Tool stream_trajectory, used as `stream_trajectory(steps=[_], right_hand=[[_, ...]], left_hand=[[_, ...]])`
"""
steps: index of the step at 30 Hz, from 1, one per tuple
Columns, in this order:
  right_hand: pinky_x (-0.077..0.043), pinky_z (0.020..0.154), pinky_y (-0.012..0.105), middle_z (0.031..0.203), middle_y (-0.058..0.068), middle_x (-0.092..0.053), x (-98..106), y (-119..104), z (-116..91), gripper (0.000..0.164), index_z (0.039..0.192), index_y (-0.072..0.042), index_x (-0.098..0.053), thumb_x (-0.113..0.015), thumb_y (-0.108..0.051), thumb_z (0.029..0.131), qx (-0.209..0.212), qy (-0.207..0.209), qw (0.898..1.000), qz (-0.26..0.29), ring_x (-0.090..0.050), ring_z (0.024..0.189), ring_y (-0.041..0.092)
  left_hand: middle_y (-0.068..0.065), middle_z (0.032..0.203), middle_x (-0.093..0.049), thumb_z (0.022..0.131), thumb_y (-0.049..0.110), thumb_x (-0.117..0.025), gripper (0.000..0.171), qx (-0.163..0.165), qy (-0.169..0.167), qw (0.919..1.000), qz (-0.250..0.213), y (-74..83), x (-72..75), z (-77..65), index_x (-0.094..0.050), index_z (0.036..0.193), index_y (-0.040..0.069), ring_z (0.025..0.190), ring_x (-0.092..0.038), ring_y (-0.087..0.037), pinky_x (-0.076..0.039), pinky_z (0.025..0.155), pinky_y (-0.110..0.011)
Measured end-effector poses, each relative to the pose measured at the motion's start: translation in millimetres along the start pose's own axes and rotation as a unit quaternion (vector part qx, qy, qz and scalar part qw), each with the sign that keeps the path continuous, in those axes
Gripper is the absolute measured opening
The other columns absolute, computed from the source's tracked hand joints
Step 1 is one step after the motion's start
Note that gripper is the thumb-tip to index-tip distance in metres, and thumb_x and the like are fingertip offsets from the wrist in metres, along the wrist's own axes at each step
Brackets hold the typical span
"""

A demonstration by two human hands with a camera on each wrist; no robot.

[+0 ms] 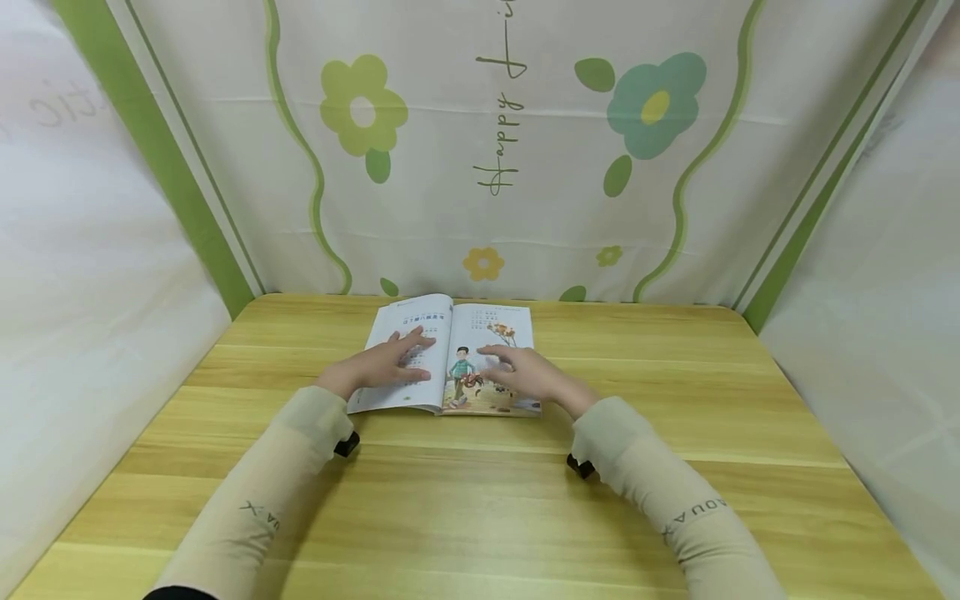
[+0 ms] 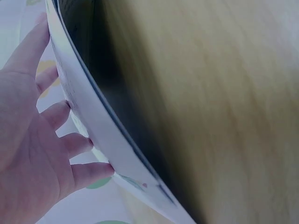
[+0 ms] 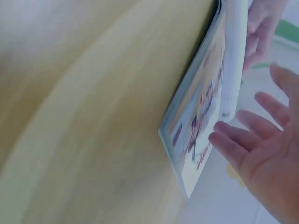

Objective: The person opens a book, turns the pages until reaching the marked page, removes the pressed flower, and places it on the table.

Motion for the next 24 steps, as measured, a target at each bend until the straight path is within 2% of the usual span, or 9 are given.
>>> stream_trajectory(steps=[1, 6, 10, 13, 19, 24], right_hand=[[-0.042, 0.107, 0.060, 0.154, 0.023, -0.045, 3.9, 2.3, 0.1, 0.050, 0.152, -0.004, -0.048, -0.056, -0.025, 0.107, -0.010, 0.019, 1.000, 0.004, -0.051, 0.133, 0.046], [-0.048, 0.104, 0.054, 0.143, 0.023, -0.057, 19.1, 16.2, 3.3, 0.041, 0.142, 0.001, -0.058, -0.060, -0.018, 0.105, -0.059, 0.106, 0.992, 0.015, -0.060, 0.124, 0.041], [-0.053, 0.098, 0.050, 0.133, 0.023, -0.064, 25.8, 26.7, 5.6, 0.035, 0.135, 0.002, -0.064, -0.059, -0.016, 0.105, -0.102, 0.139, 0.984, 0.037, -0.062, 0.120, 0.039], [-0.057, 0.092, 0.044, 0.130, 0.024, -0.065, 27.2, 32.9, 8.0, 0.034, 0.133, 0.002, -0.065, -0.059, -0.016, 0.105, -0.131, 0.144, 0.979, 0.060, -0.065, 0.113, 0.036], [-0.059, 0.074, 0.032, 0.113, 0.024, -0.068, 25.6, 45.6, 16.0, 0.034, 0.130, 0.007, -0.063, -0.061, -0.011, 0.103, -0.180, 0.136, 0.969, 0.101, -0.067, 0.082, 0.024], [-0.054, 0.066, 0.028, 0.100, 0.017, -0.068, 23.1, 52.6, 20.9, 0.031, 0.123, 0.009, -0.063, -0.065, -0.011, 0.100, -0.213, 0.107, 0.967, 0.089, -0.061, 0.068, 0.015]], left_hand=[[-0.004, 0.172, 0.000, 0.097, 0.052, -0.066, 0.076, -0.001, 0.000, 1.0000, -0.002, -0.3, -0.1, 0.1, -0.035, 0.162, 0.026, 0.154, 0.009, -0.041, -0.004, 0.121, -0.062], [-0.004, 0.172, -0.001, 0.097, 0.051, -0.067, 0.076, -0.007, 0.002, 0.9999, -0.008, -1.0, -0.6, 0.8, -0.036, 0.161, 0.025, 0.154, 0.009, -0.042, -0.004, 0.121, -0.063], [-0.003, 0.172, 0.000, 0.096, 0.052, -0.067, 0.077, -0.006, 0.001, 1.0000, -0.007, -2.2, -1.4, 1.6, -0.036, 0.161, 0.027, 0.154, 0.009, -0.041, -0.004, 0.121, -0.061], [-0.002, 0.172, 0.000, 0.096, 0.053, -0.067, 0.077, -0.007, 0.001, 1.0000, -0.005, -3.0, -2.0, 1.6, -0.035, 0.162, 0.027, 0.154, 0.009, -0.041, -0.004, 0.121, -0.061], [-0.004, 0.172, -0.002, 0.096, 0.052, -0.067, 0.077, -0.010, 0.006, 0.9999, -0.005, -3.0, -1.6, -0.1, -0.035, 0.161, 0.026, 0.154, 0.008, -0.042, -0.005, 0.122, -0.061], [-0.005, 0.172, -0.002, 0.097, 0.052, -0.067, 0.077, -0.013, 0.007, 0.9999, -0.005, -2.0, -1.5, -0.8, -0.036, 0.161, 0.025, 0.154, 0.008, -0.043, -0.004, 0.121, -0.061]])
Point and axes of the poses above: each hand's wrist, its own z-axis towards the middle knuckle, its own x-axis out of the back of the hand, y = z × x, the point moved 4 cm from there along z, towards the middle knuckle
